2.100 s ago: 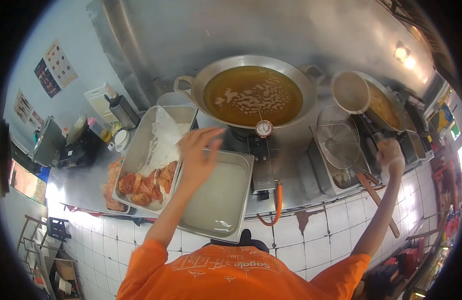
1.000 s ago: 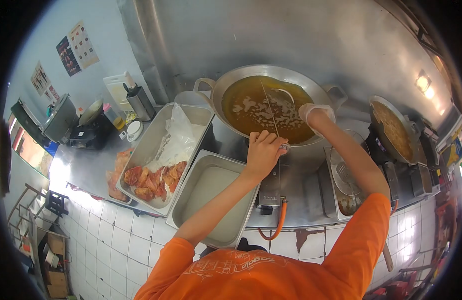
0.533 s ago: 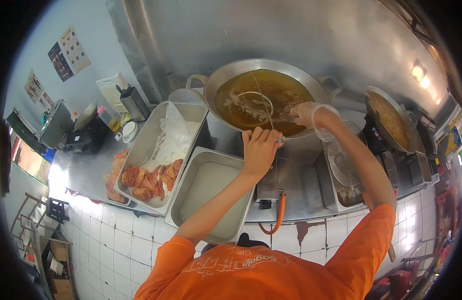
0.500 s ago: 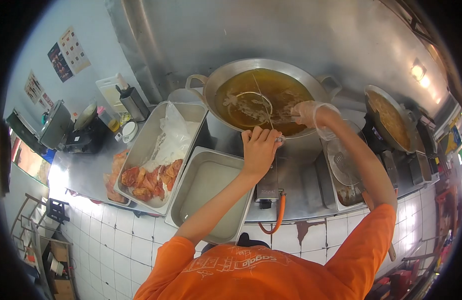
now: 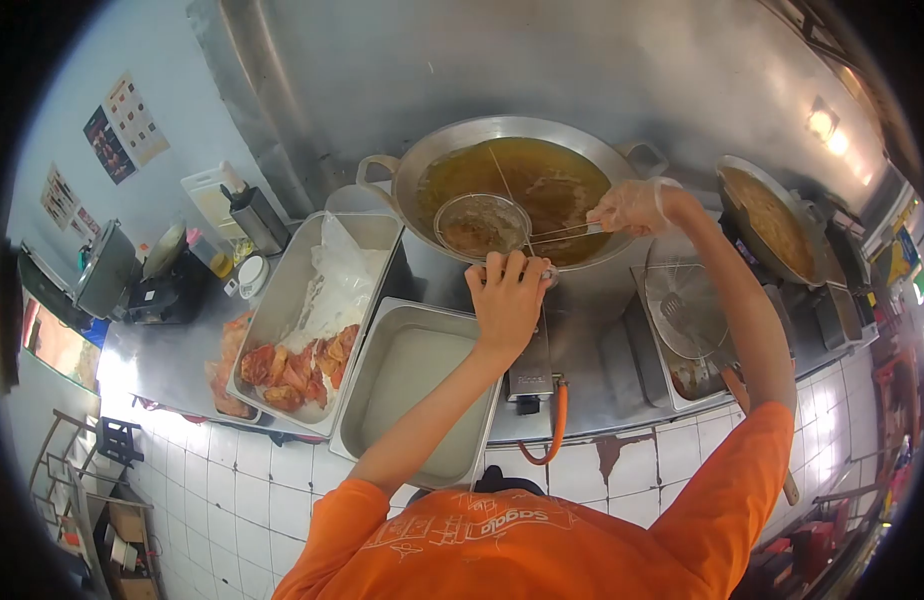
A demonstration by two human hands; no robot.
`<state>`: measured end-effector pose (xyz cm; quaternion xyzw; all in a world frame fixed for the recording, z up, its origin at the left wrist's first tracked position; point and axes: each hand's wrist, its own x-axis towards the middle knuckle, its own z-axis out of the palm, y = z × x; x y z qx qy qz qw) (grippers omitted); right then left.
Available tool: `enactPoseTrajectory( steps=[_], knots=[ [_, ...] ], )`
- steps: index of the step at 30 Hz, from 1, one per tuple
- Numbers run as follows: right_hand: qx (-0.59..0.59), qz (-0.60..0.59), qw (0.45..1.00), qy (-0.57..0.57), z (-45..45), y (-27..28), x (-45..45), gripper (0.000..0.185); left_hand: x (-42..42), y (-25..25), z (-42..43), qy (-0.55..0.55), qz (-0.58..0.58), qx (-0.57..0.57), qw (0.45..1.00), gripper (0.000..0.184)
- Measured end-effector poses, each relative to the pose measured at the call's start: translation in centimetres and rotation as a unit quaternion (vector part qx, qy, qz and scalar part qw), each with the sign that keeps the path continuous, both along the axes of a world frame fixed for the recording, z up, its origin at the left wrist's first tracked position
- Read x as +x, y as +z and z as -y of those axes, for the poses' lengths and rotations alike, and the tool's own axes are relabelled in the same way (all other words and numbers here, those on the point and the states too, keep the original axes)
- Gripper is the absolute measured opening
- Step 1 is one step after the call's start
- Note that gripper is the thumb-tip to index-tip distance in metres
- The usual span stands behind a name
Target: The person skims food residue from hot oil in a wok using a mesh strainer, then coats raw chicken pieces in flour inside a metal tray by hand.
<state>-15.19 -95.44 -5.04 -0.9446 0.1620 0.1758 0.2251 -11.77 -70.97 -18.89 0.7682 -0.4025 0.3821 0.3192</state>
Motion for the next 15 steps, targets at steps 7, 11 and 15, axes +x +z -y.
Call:
enactPoseTrajectory(
  steps=[7, 11, 15],
  knots=[
    [-0.129, 0.082, 0.929, 0.337, 7.9, -1.4, -0.6, 0.028, -0.1, 0.3, 0.0, 0.009, 0.003, 0.001, 1.0, 0.029],
    [-0.306, 0.103, 0.823, 0.468, 6.7, 1.9, -3.5, 0.025, 0.0, 0.4, 0.2, 0.028, 0.009, 0.009, 1.0, 0.03],
    [-0.148, 0.045, 0.979, 0.133, 4.5, 4.0, -5.1, 0.02, 0.1, 0.5, 0.3, 0.028, 0.022, 0.016, 0.999, 0.031]
  ],
)
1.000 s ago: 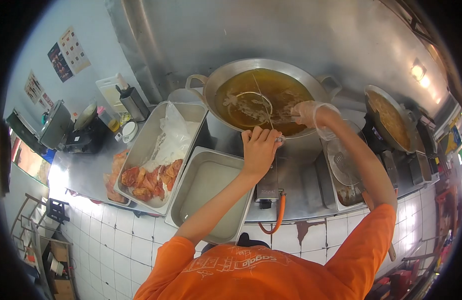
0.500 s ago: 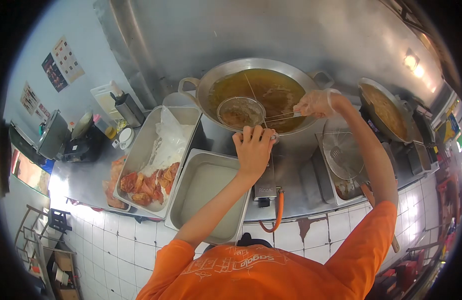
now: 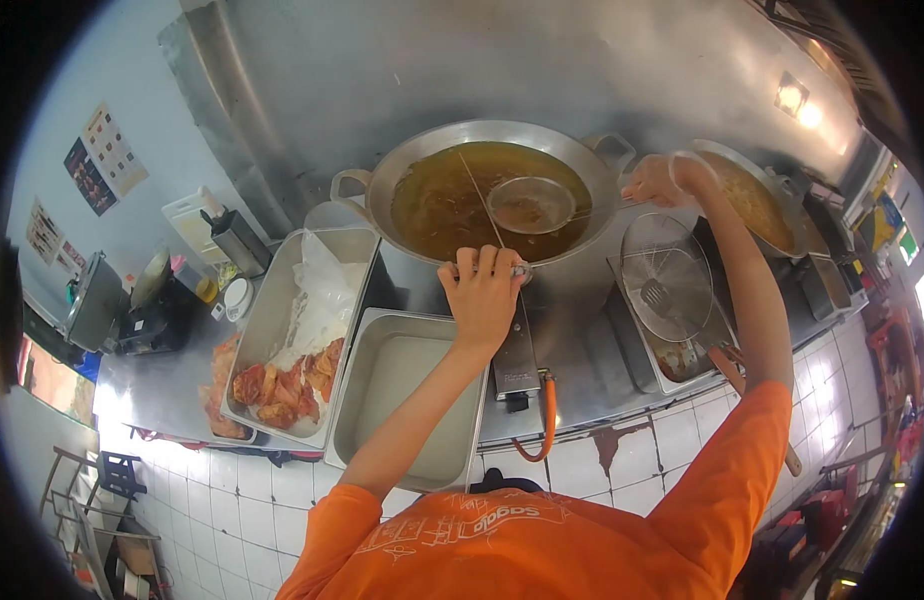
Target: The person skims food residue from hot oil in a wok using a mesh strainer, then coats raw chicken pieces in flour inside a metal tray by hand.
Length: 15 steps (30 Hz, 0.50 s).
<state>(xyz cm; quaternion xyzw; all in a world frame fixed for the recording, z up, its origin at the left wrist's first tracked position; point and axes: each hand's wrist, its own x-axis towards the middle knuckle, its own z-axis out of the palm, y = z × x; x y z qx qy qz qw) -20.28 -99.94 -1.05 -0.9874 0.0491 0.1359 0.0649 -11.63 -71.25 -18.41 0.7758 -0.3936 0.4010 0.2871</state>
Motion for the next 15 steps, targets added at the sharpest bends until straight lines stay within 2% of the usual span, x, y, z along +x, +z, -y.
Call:
enactPoseTrajectory(
  steps=[2, 6, 9, 12, 15],
  knots=[
    [-0.035, -0.006, 0.966, -0.255, -0.5, 0.7, 0.1, 0.02, 0.0, 0.0, 0.1, 0.009, -0.001, 0.012, 1.0, 0.031],
    [-0.045, 0.036, 0.966, -0.25, 3.1, -0.6, 1.5, 0.03, 0.1, 0.0, 0.1, 0.006, -0.001, 0.004, 1.0, 0.032],
    [0.052, 0.127, 0.948, -0.288, 4.3, -1.7, 2.1, 0.02, 0.0, 0.0, 0.1, 0.005, -0.005, 0.006, 1.0, 0.032],
    [0.059, 0.142, 0.938, -0.311, 5.2, -2.7, 2.9, 0.021, -0.1, 0.1, 0.1, 0.004, -0.004, 0.01, 1.0, 0.033],
    [0.0, 0.111, 0.931, -0.349, 6.9, -3.5, 3.4, 0.018, -0.4, 0.8, -0.5, -0.021, -0.023, 0.023, 0.999, 0.034]
  ],
)
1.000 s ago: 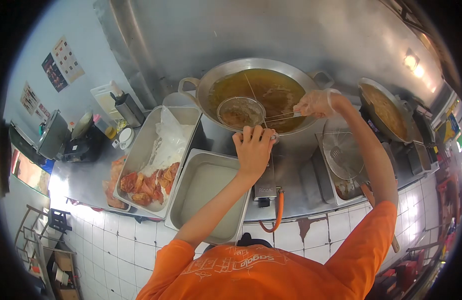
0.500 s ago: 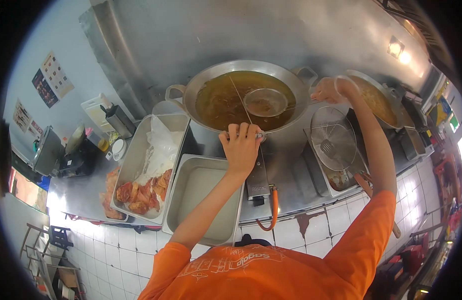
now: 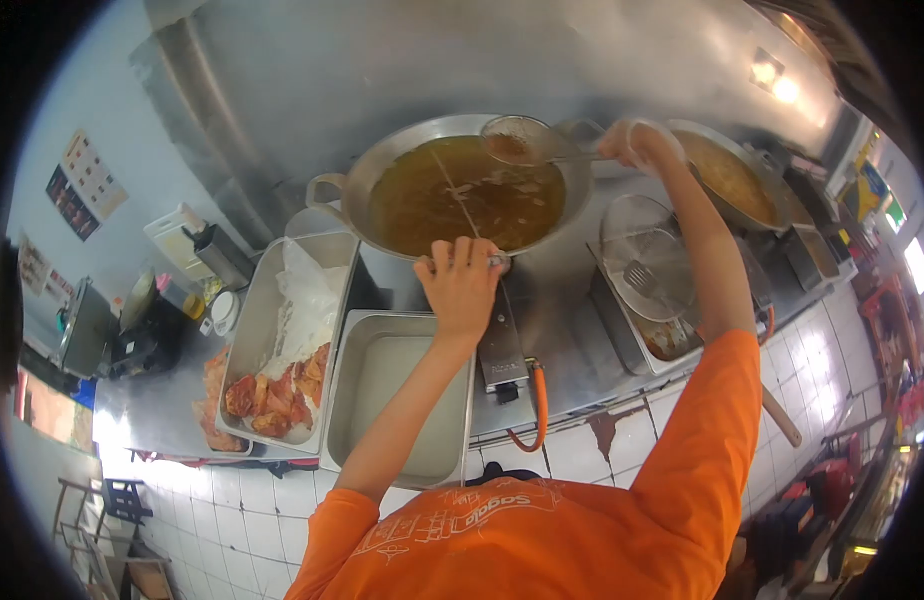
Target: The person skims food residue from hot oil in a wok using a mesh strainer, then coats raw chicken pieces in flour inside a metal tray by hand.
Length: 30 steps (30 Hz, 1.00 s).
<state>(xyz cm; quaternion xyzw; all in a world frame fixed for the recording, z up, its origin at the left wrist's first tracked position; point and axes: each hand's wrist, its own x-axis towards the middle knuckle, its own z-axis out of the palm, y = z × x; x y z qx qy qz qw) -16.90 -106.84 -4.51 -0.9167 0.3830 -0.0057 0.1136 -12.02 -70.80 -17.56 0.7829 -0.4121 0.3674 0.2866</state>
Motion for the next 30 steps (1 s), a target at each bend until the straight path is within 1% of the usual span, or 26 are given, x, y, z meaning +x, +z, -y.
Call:
enactPoseTrajectory(
  steps=[2, 3, 4, 5, 6, 7, 8, 9, 10, 11, 13, 15, 16, 17, 19, 21, 23, 24, 25, 27, 28, 30],
  knots=[
    [0.037, -0.024, 0.999, 0.031, -0.4, 0.4, -1.3, 0.014, 0.0, 0.2, -0.1, -0.004, -0.008, 0.004, 1.0, 0.033],
    [0.042, -0.024, 0.999, 0.013, 0.7, 0.2, -2.3, 0.014, -0.1, 0.1, -0.1, -0.022, -0.009, 0.008, 1.0, 0.033],
    [-0.13, -0.091, 0.969, 0.189, 1.8, -0.1, -3.2, 0.014, -0.1, 0.1, -0.1, -0.015, -0.009, 0.006, 1.0, 0.032],
    [-0.204, -0.133, 0.932, 0.268, 2.7, -0.6, -5.1, 0.015, 0.0, 0.1, 0.0, -0.007, -0.008, 0.003, 1.0, 0.032],
    [-0.284, -0.161, 0.881, 0.342, 3.1, -0.9, -7.2, 0.016, -0.1, 0.1, -0.1, -0.024, -0.009, 0.006, 1.0, 0.032],
    [-0.318, -0.061, 0.848, 0.42, 2.8, -0.6, -9.9, 0.018, -0.2, 0.4, -0.2, -0.024, -0.017, 0.011, 1.0, 0.032],
    [-0.348, 0.04, 0.798, 0.49, 2.2, -0.5, -12.6, 0.022, -0.2, 0.5, -0.3, -0.023, -0.025, 0.017, 0.999, 0.031],
    [-0.345, 0.035, 0.806, 0.48, 2.1, -0.9, -15.2, 0.022, -0.2, 0.5, -0.4, -0.037, -0.027, 0.02, 0.999, 0.031],
    [-0.321, -0.041, 0.857, 0.401, 2.0, -1.1, -18.0, 0.024, -0.2, 0.6, -0.4, -0.035, -0.02, 0.023, 0.999, 0.031],
    [-0.293, -0.115, 0.895, 0.317, 1.7, -1.5, -20.5, 0.025, -0.1, 0.6, -0.4, -0.033, -0.011, 0.025, 0.999, 0.031],
    [-0.22, -0.199, 0.939, 0.174, -6.9, 0.8, -24.3, 0.028, 0.1, 0.3, -0.4, -0.047, -0.007, 0.023, 0.999, 0.03],
    [-0.303, -0.319, 0.88, 0.176, -9.4, 0.1, -28.1, 0.024, 0.1, 0.4, -0.5, -0.036, -0.002, 0.033, 0.999, 0.029],
    [-0.19, -0.226, 0.955, -0.015, -11.8, 0.1, -29.1, 0.023, 0.3, 0.3, -0.4, -0.04, -0.003, 0.034, 0.999, 0.029],
    [-0.066, -0.119, 0.969, -0.206, -13.9, -0.1, -29.9, 0.024, 0.4, 0.2, -0.5, -0.046, -0.004, 0.035, 0.998, 0.029],
    [-0.138, -0.123, 0.968, -0.171, -13.9, -3.6, -33.5, 0.026, 0.6, 0.0, -0.4, -0.057, 0.004, 0.028, 0.998, 0.032],
    [-0.172, -0.126, 0.949, -0.233, -18.3, -4.9, -34.3, 0.023, 0.5, 0.0, -0.5, -0.056, 0.008, 0.029, 0.998, 0.032],
    [-0.191, -0.17, 0.936, -0.244, -23.1, -4.4, -34.2, 0.018, 0.5, 0.0, -0.5, -0.05, 0.011, 0.029, 0.998, 0.031],
    [-0.176, -0.192, 0.936, -0.238, -23.7, -5.2, -34.4, 0.016, 0.5, 0.0, -0.6, -0.053, 0.005, 0.028, 0.998, 0.031],
    [-0.167, -0.235, 0.928, -0.237, -24.0, -6.3, -34.6, 0.023, 0.5, 0.0, -0.6, -0.056, -0.002, 0.028, 0.998, 0.031],
    [-0.174, -0.245, 0.924, -0.236, -24.3, -8.6, -34.7, 0.034, 0.6, -0.1, -0.6, -0.058, -0.001, 0.025, 0.998, 0.031],
    [-0.173, -0.246, 0.924, -0.236, -24.6, -8.9, -34.8, 0.034, 0.7, -0.1, -0.6, -0.06, 0.003, 0.023, 0.998, 0.031],
    [-0.165, -0.164, 0.942, -0.243, -25.3, -9.4, -34.7, 0.044, 0.8, -0.2, -0.5, -0.058, 0.001, 0.027, 0.998, 0.031]
  ],
)
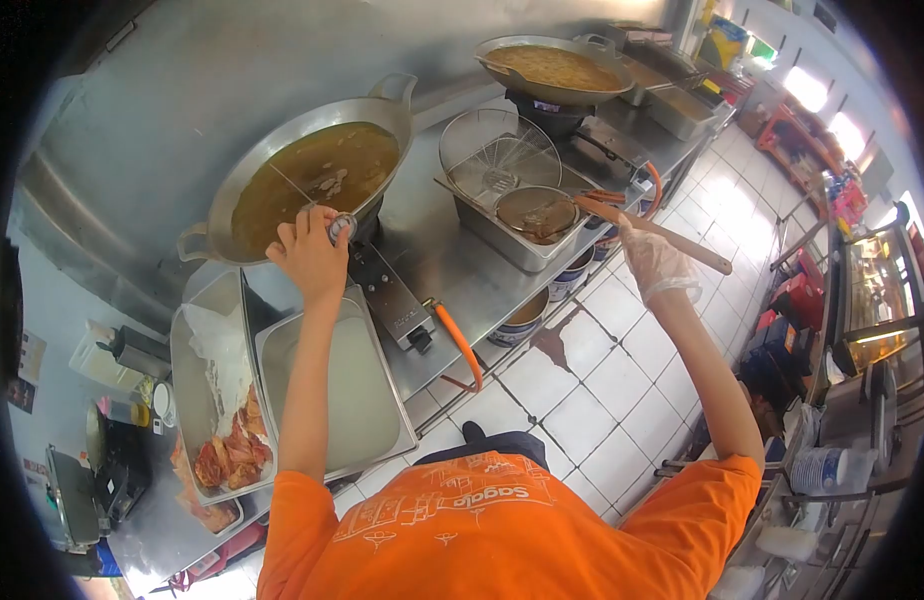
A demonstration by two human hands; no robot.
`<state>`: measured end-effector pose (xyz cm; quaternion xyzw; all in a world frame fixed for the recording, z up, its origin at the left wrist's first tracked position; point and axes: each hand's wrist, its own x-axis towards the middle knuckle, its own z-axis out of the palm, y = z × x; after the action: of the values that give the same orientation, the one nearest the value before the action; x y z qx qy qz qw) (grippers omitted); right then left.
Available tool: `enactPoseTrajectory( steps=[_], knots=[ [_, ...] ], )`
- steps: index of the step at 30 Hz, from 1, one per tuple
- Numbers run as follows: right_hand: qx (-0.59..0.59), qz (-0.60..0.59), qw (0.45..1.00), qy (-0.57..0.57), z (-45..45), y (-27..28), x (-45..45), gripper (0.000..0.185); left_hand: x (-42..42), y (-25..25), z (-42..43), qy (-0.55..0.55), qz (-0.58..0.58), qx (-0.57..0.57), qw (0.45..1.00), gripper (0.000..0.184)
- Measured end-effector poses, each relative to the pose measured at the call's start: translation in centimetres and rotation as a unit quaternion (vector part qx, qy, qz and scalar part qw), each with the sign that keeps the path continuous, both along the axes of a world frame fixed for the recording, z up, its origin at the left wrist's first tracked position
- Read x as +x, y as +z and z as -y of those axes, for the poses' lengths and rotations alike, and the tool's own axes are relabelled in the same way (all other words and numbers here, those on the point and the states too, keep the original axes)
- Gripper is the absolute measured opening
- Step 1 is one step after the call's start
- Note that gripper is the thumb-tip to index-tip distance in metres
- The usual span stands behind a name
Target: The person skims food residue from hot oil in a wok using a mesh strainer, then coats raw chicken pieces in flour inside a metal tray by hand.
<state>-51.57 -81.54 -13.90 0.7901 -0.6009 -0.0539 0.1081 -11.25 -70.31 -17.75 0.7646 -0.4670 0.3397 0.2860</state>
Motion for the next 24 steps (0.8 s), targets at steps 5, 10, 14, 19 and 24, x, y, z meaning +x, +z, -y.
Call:
enactPoseTrajectory(
  steps=[5, 10, 14, 19, 24],
  knots=[
    [-0.025, 0.028, 0.998, 0.053, 0.2, -1.4, -1.0, 0.047, -0.1, 0.2, 0.0, 0.005, 0.006, 0.001, 1.0, 0.032],
    [-0.015, 0.012, 0.999, 0.051, 0.8, -2.6, -1.2, 0.046, -0.2, 0.2, -0.1, 0.012, -0.002, 0.003, 1.0, 0.029],
    [-0.007, 0.002, 0.998, 0.059, 0.9, -1.9, -0.8, 0.045, 0.0, 0.1, -0.2, -0.005, 0.007, -0.017, 1.0, 0.032],
    [0.066, 0.047, 0.997, -0.003, 3.2, 0.6, -1.8, 0.031, -0.2, 0.3, -0.2, 0.002, 0.0, -0.004, 1.0, 0.03],
    [0.118, 0.096, 0.97, 0.19, 12.4, -3.0, -8.7, 0.021, -0.1, 0.4, -0.3, -0.007, 0.002, -0.014, 1.0, 0.032]
  ],
)
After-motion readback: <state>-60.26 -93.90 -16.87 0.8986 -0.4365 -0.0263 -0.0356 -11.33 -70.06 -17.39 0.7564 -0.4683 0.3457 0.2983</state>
